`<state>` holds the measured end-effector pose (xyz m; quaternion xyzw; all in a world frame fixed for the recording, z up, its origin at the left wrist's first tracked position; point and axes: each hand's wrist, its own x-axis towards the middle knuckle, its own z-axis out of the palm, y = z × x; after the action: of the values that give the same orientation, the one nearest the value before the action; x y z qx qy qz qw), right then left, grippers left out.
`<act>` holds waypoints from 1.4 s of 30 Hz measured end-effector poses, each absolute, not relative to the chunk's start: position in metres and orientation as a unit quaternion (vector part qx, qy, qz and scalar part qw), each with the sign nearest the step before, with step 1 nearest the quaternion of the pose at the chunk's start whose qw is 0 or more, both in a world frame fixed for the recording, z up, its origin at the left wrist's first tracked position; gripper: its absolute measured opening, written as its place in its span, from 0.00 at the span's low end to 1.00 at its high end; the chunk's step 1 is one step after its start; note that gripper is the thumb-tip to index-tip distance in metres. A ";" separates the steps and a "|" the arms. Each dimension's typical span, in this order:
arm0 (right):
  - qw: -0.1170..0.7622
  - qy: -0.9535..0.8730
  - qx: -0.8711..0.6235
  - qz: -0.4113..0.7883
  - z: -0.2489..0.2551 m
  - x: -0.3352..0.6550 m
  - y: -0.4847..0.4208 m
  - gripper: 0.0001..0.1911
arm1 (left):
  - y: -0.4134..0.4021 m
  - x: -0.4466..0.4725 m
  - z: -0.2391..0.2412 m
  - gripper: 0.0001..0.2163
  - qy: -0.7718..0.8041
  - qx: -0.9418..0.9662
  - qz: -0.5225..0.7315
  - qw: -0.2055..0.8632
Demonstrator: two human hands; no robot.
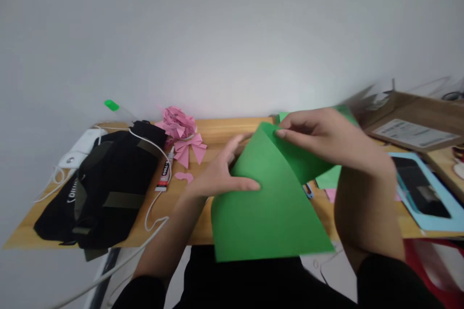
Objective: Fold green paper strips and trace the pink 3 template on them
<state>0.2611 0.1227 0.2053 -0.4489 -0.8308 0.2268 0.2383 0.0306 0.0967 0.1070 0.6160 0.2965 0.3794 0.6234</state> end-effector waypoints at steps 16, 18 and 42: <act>0.748 -0.562 -0.332 0.121 0.176 0.219 0.105 0.13 | 0.097 0.018 0.172 0.15 0.393 0.443 0.688 0.419; 0.724 -0.585 -0.347 0.118 0.174 0.217 0.101 0.09 | 0.097 0.020 0.173 0.17 0.396 0.416 0.711 0.405; 0.662 -0.620 -0.375 0.190 0.177 0.225 0.093 0.07 | 0.096 0.022 0.167 0.18 0.374 0.499 0.647 0.438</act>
<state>0.2253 0.0927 0.1765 -0.3755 -0.6201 0.1896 0.6622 0.0220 0.0957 0.1665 0.4994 0.3744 0.6468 0.4383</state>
